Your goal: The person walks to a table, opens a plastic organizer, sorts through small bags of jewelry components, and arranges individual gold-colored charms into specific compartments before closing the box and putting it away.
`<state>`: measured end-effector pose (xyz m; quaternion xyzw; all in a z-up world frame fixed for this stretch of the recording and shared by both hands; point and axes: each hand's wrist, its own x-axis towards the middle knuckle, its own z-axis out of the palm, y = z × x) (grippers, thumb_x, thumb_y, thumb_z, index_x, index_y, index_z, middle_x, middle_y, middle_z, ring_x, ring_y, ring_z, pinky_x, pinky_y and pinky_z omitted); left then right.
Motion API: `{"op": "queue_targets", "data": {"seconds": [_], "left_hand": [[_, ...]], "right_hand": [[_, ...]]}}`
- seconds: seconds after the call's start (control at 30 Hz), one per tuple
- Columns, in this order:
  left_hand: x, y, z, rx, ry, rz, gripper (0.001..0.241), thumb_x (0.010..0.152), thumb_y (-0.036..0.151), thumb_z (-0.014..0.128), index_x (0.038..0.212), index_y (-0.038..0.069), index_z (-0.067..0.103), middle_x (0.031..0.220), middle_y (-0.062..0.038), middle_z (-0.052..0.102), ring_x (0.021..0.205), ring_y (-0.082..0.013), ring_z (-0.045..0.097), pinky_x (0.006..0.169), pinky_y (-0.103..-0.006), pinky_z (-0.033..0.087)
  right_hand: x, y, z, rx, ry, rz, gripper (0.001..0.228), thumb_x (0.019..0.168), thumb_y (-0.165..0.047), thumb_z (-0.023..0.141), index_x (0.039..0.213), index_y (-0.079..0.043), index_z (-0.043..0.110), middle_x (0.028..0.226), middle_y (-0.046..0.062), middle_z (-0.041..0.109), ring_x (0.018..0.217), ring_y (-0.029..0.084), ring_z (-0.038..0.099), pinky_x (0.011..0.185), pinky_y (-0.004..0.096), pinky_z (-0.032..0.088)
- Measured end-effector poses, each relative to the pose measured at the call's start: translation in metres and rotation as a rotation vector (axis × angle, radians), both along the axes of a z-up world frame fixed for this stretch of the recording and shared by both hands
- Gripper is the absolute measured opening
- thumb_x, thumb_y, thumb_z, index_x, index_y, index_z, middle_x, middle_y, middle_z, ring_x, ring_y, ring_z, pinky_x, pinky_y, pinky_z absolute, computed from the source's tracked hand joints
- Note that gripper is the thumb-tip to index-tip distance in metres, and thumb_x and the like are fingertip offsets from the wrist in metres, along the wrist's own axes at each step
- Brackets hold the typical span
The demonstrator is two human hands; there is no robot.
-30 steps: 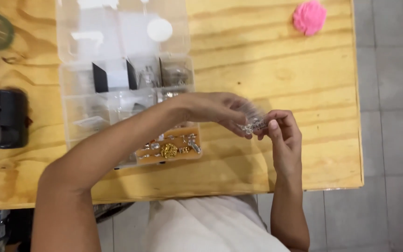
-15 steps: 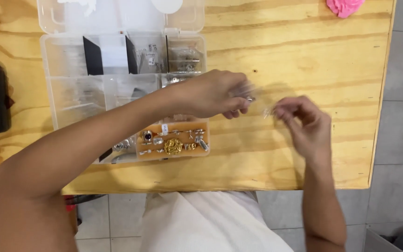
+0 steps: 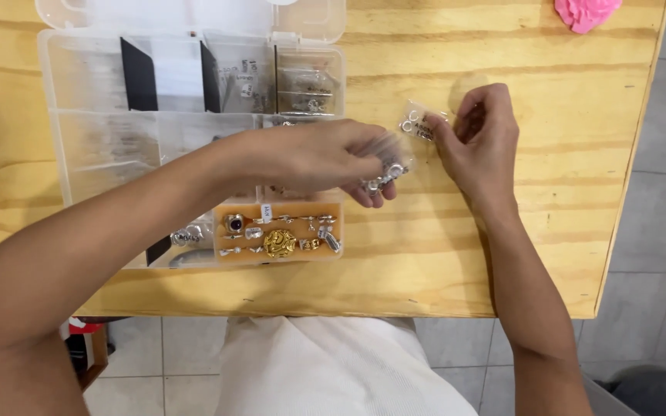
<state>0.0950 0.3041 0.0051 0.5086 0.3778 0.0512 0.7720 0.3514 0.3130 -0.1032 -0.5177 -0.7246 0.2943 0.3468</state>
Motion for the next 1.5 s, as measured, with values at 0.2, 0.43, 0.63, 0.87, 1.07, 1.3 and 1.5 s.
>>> {"op": "queue_targets", "data": {"seconds": [0.2, 0.43, 0.63, 0.87, 1.07, 1.3, 1.5], "left_hand": [[0.01, 0.012, -0.029, 0.123, -0.094, -0.011, 0.038, 0.093, 0.013, 0.045, 0.123, -0.008, 0.057, 0.111, -0.02, 0.069, 0.098, -0.0235, 0.073, 0.082, -0.0341, 0.068], [0.016, 0.009, -0.039, 0.251, 0.015, 0.072, 0.024, 0.091, 0.01, 0.062, 0.112, 0.002, 0.071, 0.095, -0.015, 0.079, 0.078, -0.0185, 0.081, 0.06, -0.0253, 0.07], [0.002, 0.012, -0.035, 0.393, 0.075, 0.074, 0.026, 0.098, 0.015, 0.056, 0.117, 0.0, 0.067, 0.098, -0.016, 0.077, 0.087, -0.024, 0.081, 0.073, -0.0332, 0.07], [0.0, 0.017, -0.018, 0.22, 0.102, 0.089, 0.03, 0.099, 0.038, 0.044, 0.109, 0.012, 0.056, 0.106, -0.001, 0.077, 0.097, -0.0127, 0.08, 0.085, -0.0233, 0.064], [0.004, 0.018, -0.018, 0.226, 0.187, 0.037, 0.024, 0.089, 0.029, 0.041, 0.096, 0.014, 0.058, 0.106, 0.001, 0.075, 0.102, -0.0126, 0.081, 0.082, -0.0228, 0.059], [0.02, 0.02, -0.028, 0.262, 0.191, -0.08, 0.021, 0.097, 0.011, 0.043, 0.11, 0.011, 0.06, 0.112, 0.0, 0.078, 0.096, -0.0121, 0.075, 0.081, -0.0269, 0.065], [0.033, 0.02, -0.03, 0.463, 0.365, -0.075, 0.006, 0.09, 0.021, 0.077, 0.092, 0.018, 0.072, 0.085, 0.006, 0.079, 0.066, -0.0064, 0.072, 0.065, -0.0279, 0.056]], "right_hand": [[0.021, -0.006, -0.018, -0.132, 0.341, -0.009, 0.017, 0.108, -0.008, 0.068, 0.109, -0.003, 0.052, 0.087, 0.005, 0.051, 0.077, 0.012, 0.052, 0.07, 0.026, 0.047], [0.017, -0.025, -0.009, -0.256, 0.436, 0.15, 0.03, 0.092, -0.01, 0.083, 0.108, 0.005, 0.062, 0.087, 0.014, 0.065, 0.074, 0.016, 0.062, 0.072, 0.028, 0.054], [0.042, -0.006, -0.003, -0.348, 0.367, 0.076, 0.019, 0.097, 0.002, 0.078, 0.108, 0.002, 0.063, 0.087, 0.012, 0.069, 0.073, 0.016, 0.071, 0.069, 0.022, 0.056], [-0.005, -0.022, 0.017, -0.355, 0.364, 0.047, 0.012, 0.103, -0.005, 0.072, 0.114, -0.007, 0.068, 0.079, -0.003, 0.063, 0.053, 0.001, 0.046, 0.044, 0.019, 0.034], [-0.01, -0.02, 0.016, -0.001, -0.174, -0.096, 0.03, 0.092, 0.006, 0.084, 0.102, -0.011, 0.061, 0.1, 0.007, 0.052, 0.082, 0.016, 0.044, 0.059, 0.027, 0.041], [0.013, -0.018, 0.008, -0.054, 0.248, 0.029, 0.015, 0.109, -0.017, 0.067, 0.106, -0.006, 0.058, 0.098, 0.003, 0.054, 0.084, 0.01, 0.049, 0.078, 0.024, 0.042], [0.004, -0.03, 0.019, -0.138, 0.346, 0.127, 0.021, 0.098, -0.016, 0.077, 0.105, -0.005, 0.061, 0.095, 0.004, 0.055, 0.087, 0.012, 0.052, 0.082, 0.022, 0.044]]}}
